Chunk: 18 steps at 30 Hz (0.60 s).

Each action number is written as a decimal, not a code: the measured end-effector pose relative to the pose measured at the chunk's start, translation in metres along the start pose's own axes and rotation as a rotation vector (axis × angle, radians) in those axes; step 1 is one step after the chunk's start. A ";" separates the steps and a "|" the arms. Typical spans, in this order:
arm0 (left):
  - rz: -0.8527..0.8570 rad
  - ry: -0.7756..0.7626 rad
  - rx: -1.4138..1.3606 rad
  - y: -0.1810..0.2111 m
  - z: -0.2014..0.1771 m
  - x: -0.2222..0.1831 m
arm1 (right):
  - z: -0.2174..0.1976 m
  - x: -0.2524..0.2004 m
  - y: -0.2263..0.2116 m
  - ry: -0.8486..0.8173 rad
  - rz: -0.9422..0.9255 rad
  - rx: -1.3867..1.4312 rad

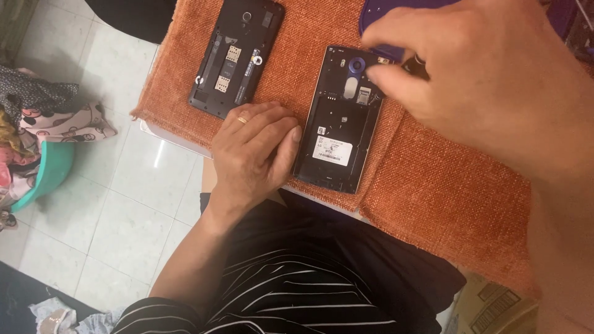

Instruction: Disassembling a mobile phone by removing internal screws and prying apart components using specialized tools.

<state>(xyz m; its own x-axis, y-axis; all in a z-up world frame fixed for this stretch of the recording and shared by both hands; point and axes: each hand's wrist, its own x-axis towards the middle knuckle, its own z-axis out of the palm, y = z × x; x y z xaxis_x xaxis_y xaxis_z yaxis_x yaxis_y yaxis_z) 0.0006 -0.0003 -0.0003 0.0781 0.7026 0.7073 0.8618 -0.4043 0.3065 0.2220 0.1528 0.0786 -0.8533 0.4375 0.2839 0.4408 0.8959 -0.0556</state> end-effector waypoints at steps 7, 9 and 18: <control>-0.004 0.001 -0.011 0.000 0.000 0.000 | -0.010 0.008 -0.006 -0.158 0.009 0.223; -0.003 -0.006 -0.018 0.000 -0.001 0.001 | -0.001 0.003 0.001 -0.003 -0.002 0.079; -0.007 -0.002 -0.019 0.000 -0.001 0.000 | -0.003 0.001 -0.002 0.040 -0.045 0.014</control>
<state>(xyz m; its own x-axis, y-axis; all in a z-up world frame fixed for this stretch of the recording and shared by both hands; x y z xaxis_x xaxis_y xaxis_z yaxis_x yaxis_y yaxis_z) 0.0003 -0.0012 0.0007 0.0727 0.7064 0.7040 0.8526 -0.4103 0.3237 0.2208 0.1513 0.0818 -0.8602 0.3936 0.3242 0.3983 0.9156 -0.0549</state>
